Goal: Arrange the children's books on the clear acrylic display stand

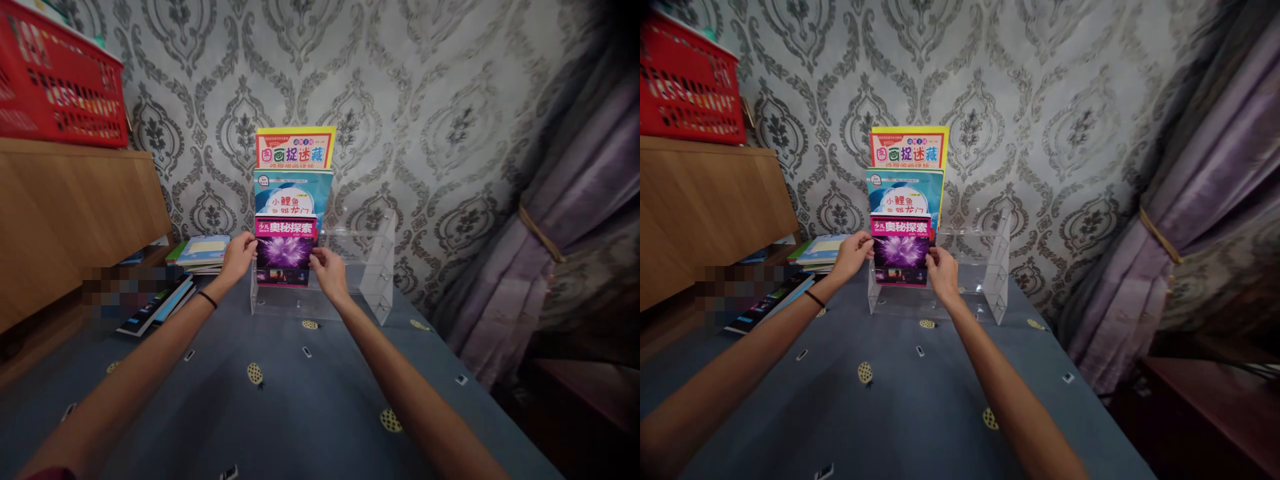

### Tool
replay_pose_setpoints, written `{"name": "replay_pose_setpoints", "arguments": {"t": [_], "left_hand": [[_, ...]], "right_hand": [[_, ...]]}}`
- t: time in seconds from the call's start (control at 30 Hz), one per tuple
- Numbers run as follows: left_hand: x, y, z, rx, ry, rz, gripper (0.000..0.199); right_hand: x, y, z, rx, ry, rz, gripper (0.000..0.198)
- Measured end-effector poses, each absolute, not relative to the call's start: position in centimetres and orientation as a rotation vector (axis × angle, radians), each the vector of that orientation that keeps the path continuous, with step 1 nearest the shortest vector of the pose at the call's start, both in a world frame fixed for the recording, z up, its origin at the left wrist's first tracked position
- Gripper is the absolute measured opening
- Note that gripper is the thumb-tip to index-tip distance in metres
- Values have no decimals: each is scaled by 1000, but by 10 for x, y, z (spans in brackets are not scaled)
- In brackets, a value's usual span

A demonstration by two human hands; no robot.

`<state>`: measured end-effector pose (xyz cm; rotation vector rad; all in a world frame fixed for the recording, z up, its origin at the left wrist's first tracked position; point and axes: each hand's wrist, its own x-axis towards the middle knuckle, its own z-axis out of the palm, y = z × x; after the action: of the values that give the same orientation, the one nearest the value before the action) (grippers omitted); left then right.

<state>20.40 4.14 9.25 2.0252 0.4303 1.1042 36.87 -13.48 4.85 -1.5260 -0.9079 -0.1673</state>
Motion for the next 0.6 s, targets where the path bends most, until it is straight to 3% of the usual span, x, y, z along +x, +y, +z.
{"name": "replay_pose_setpoints", "arguments": {"t": [0.2, 0.6], "left_hand": [[207, 44, 92, 1961, 404, 1101, 6], [204, 45, 92, 2028, 428, 1134, 11]], "right_hand": [[369, -131, 51, -1496, -899, -149, 9], [370, -128, 52, -1456, -915, -84, 10]]}}
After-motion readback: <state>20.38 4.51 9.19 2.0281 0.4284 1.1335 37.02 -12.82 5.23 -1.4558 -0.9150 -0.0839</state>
